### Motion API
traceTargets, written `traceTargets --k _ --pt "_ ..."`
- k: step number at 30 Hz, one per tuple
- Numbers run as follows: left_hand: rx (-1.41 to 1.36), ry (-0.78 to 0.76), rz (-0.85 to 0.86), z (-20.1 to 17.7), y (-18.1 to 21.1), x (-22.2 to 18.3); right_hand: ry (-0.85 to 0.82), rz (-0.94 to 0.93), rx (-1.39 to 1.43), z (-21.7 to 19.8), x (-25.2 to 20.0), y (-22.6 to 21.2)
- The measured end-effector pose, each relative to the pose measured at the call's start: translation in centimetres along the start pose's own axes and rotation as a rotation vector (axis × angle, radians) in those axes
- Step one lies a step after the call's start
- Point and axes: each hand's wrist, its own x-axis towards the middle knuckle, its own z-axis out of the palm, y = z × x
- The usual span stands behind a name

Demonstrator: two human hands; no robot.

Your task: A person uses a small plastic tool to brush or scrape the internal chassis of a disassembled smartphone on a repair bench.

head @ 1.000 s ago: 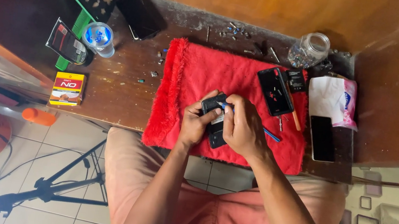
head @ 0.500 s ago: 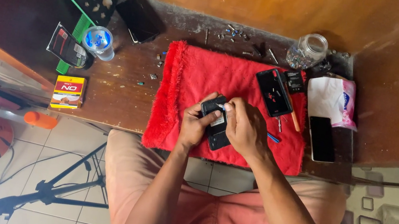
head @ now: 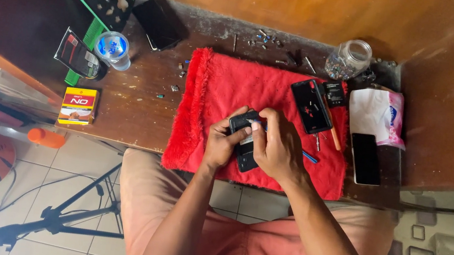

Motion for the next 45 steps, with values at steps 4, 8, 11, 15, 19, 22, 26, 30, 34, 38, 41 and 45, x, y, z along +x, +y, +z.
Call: traceTargets --k 4,8,11,15,19,22,26,30,34,38,41,45 --pt "-0.007 0.003 0.005 0.2 0.2 -0.2 -0.040 0.041 0.005 0.4 -0.6 0.9" --pt "-0.006 -0.001 0.005 0.2 0.3 -0.2 -0.035 0.047 0.012 0.1 -0.5 0.6" --pt "-0.003 -0.010 0.009 0.2 0.1 0.0 -0.030 0.076 0.028 0.2 -0.4 0.8" --pt "0.010 -0.009 0.009 0.3 0.4 -0.2 -0.052 0.068 0.063 -0.2 -0.2 0.3" --pt "0.002 -0.009 0.004 0.2 0.4 -0.1 -0.110 0.098 0.018 0.1 -0.6 0.9" --pt "-0.006 -0.010 0.012 0.4 0.5 0.0 -0.093 0.102 0.056 0.0 -0.4 0.5" --pt "0.000 -0.007 -0.001 0.0 0.2 0.1 -0.118 0.121 0.029 -0.5 -0.5 0.5" --pt "-0.005 -0.011 -0.008 -0.3 -0.3 0.2 -0.086 0.096 0.032 0.0 -0.9 1.1" --pt "-0.002 -0.008 -0.010 0.2 0.1 0.0 -0.068 0.061 0.068 0.0 -0.7 0.7" --pt "-0.011 -0.003 -0.008 0.3 0.2 -0.1 -0.030 0.014 0.085 -0.1 -0.5 0.7" --pt "-0.015 -0.002 -0.009 0.2 0.2 0.0 -0.008 -0.014 0.102 -0.1 -0.3 0.8" --pt "-0.008 -0.004 -0.001 0.2 0.2 0.0 -0.002 -0.049 0.137 -0.2 -0.4 0.5"
